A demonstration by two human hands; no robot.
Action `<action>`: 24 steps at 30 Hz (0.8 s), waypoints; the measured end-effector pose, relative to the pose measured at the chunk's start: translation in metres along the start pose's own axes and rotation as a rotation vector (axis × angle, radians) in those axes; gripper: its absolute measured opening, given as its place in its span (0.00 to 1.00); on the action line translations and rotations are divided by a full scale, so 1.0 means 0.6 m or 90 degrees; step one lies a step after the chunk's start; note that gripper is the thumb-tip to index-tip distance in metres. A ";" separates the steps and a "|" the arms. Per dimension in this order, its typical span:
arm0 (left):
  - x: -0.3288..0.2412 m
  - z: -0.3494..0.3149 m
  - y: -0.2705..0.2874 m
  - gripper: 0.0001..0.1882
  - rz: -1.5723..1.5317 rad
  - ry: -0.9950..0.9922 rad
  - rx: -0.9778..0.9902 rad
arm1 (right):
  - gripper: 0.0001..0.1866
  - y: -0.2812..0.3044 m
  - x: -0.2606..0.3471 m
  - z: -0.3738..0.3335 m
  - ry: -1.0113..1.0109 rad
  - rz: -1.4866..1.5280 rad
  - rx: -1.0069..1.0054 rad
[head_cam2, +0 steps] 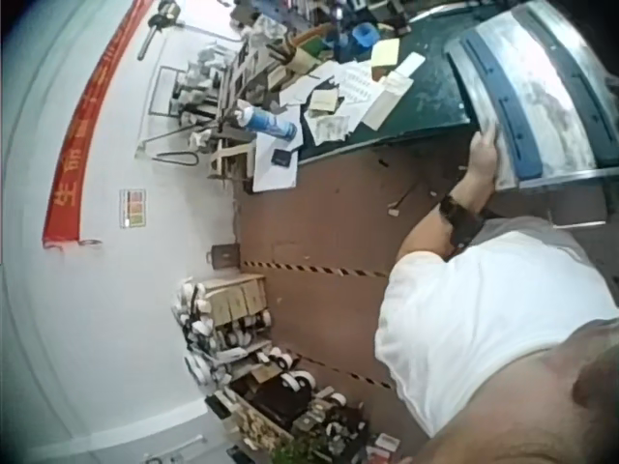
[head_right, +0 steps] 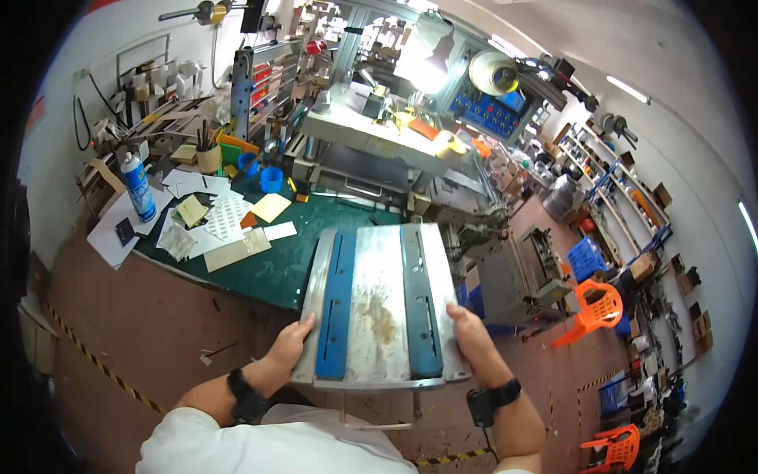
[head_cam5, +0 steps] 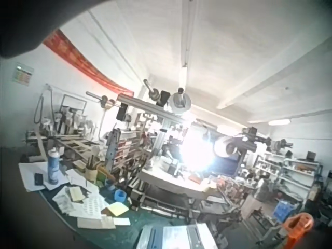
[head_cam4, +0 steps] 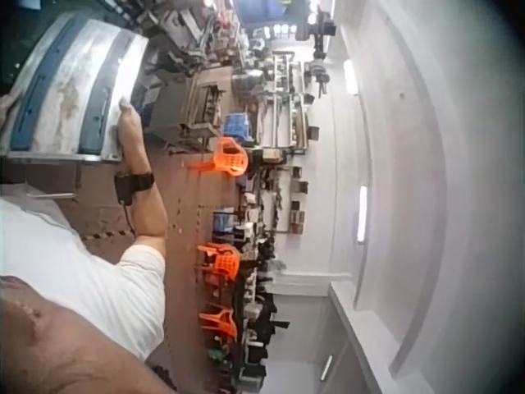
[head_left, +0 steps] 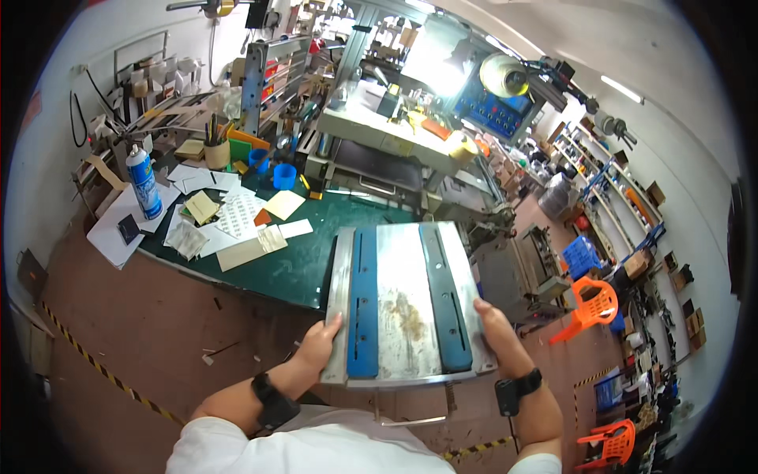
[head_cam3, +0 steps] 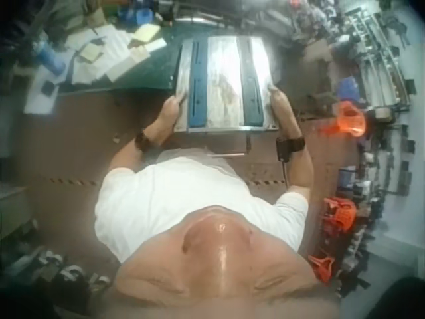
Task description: Operating and adjusting industrial machinery for material processing.
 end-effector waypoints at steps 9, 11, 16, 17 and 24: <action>-0.164 0.030 0.030 0.25 0.232 -0.151 -0.043 | 0.16 -0.023 -0.059 0.095 0.065 0.076 0.027; -0.201 0.054 0.046 0.25 0.264 -0.203 -0.100 | 0.16 -0.034 -0.058 0.140 0.085 0.086 0.033; -0.304 0.145 0.099 0.26 0.353 -0.282 -0.193 | 0.16 -0.073 -0.069 0.245 0.136 0.149 0.033; -0.325 0.155 0.096 0.26 0.357 -0.288 -0.194 | 0.16 -0.075 -0.072 0.266 0.148 0.168 0.023; -0.422 0.220 0.035 0.26 0.340 -0.223 -0.133 | 0.15 -0.048 -0.121 0.393 0.179 0.118 0.008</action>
Point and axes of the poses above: each hand's wrist, its own z-axis towards the middle knuckle, its own y-axis out of the back of the hand, x = y × z, the point moved 7 cm from there along z, towards the middle knuckle, and after that the axes turned 12 degrees about y, right-handed, at the moved point
